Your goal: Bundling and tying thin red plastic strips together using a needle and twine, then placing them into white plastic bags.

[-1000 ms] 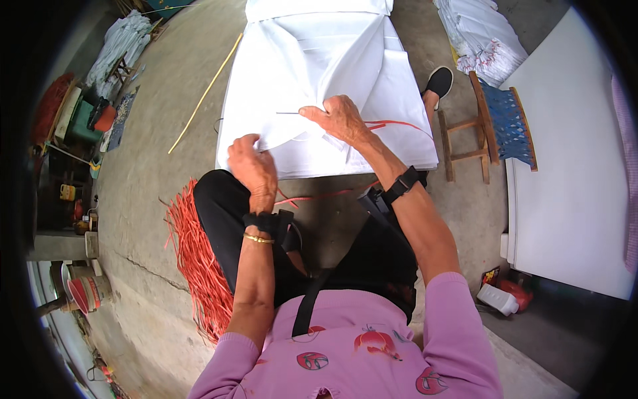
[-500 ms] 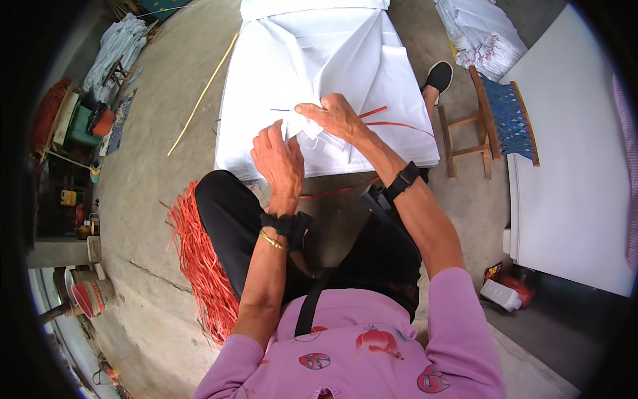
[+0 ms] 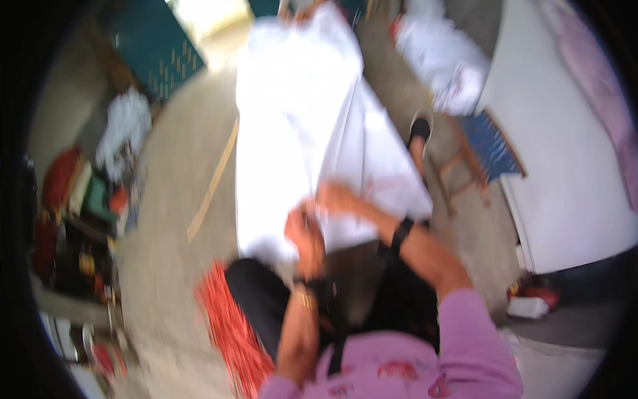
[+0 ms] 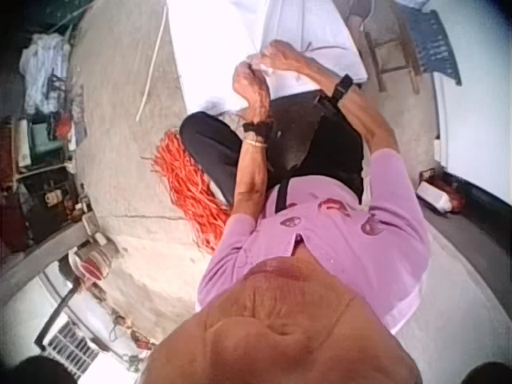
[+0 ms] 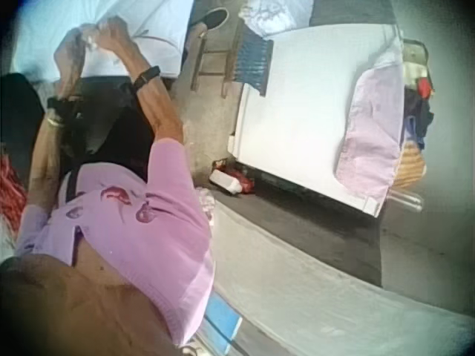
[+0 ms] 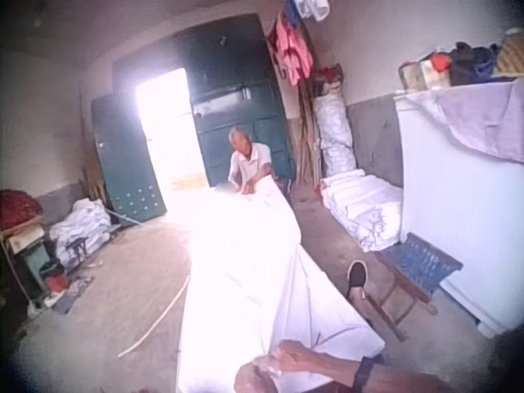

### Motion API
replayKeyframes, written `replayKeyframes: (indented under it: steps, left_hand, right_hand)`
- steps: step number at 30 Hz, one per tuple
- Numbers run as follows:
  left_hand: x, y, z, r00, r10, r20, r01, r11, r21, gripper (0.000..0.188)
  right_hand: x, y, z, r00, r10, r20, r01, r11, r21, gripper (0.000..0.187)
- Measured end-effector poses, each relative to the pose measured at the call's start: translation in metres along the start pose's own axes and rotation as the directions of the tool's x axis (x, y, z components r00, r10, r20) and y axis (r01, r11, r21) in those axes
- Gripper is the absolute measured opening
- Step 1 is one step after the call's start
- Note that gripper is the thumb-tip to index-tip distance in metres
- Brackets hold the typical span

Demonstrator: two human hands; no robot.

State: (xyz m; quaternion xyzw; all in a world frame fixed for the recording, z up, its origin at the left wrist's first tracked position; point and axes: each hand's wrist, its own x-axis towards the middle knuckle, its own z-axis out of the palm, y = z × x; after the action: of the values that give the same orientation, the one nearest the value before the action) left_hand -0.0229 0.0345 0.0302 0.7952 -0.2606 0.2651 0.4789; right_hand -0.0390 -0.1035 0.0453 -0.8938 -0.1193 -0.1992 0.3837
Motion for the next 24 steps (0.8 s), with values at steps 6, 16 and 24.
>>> replayKeyframes:
  steps: [6, 16, 24]
  left_hand:
    - [0.009, 0.013, -0.007, 0.944, -0.259, 0.206, 0.313, 0.901, -0.301, 0.015]
    - [-0.005, 0.015, -0.024, 0.915, -0.27, 0.299, 0.369, 0.86, -0.353, 0.033]
    - [-0.012, -0.004, 0.01, 0.917, -0.303, 0.26, 0.354, 0.918, -0.178, 0.025]
  right_hand:
    - [-0.013, -0.015, -0.001, 0.921, 0.384, -0.062, -0.386, 0.922, -0.014, 0.071]
    - [0.001, -0.015, -0.004, 0.865, 0.498, -0.051, -0.499, 0.867, -0.001, 0.053]
    - [0.016, -0.024, -0.019, 0.789, 0.613, -0.037, -0.614, 0.787, -0.049, 0.057]
